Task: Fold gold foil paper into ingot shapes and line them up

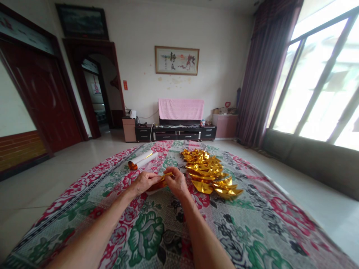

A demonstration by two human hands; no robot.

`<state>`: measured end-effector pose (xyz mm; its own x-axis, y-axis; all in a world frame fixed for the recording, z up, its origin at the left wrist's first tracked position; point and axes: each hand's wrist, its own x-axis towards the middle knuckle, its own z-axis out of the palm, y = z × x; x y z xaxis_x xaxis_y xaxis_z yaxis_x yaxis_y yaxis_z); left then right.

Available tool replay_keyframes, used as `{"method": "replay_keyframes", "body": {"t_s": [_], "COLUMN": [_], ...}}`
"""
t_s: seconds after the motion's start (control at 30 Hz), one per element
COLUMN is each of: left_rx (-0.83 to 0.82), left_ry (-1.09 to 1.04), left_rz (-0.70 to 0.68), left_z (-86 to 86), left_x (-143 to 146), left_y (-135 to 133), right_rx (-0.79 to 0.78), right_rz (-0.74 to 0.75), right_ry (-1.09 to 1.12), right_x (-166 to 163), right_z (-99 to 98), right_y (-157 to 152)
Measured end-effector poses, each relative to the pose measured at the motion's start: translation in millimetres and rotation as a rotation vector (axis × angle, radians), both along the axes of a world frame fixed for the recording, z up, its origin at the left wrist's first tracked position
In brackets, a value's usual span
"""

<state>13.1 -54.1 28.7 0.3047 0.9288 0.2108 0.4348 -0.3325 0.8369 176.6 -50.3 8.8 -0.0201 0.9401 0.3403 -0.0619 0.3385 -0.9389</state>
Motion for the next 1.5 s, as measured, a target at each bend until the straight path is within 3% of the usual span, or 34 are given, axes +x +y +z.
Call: {"method": "replay_keyframes", "body": {"t_s": [0.23, 0.53, 1.33, 1.5], "left_rx": [-0.083, -0.034, -0.043, -0.190], "left_ry": [-0.218, -0.174, -0.154, -0.248], "left_rz": [0.068, 0.054, 0.069, -0.012], "left_z": [-7.0, -15.3, -15.1, -10.0], "left_x": [3, 4, 5, 3], "left_y": [5, 9, 8, 4], "right_rx": [-0.120, -0.184, -0.168, -0.197], "right_rz": [-0.060, -0.077, -0.075, -0.074], "right_ry": [0.280, 0.358, 0.295, 0.332], "right_x": [-16, -14, -11, -11], "right_z": [-5.1, -3.8, -3.0, -1.6], "right_y": [0, 0, -1, -1]}}
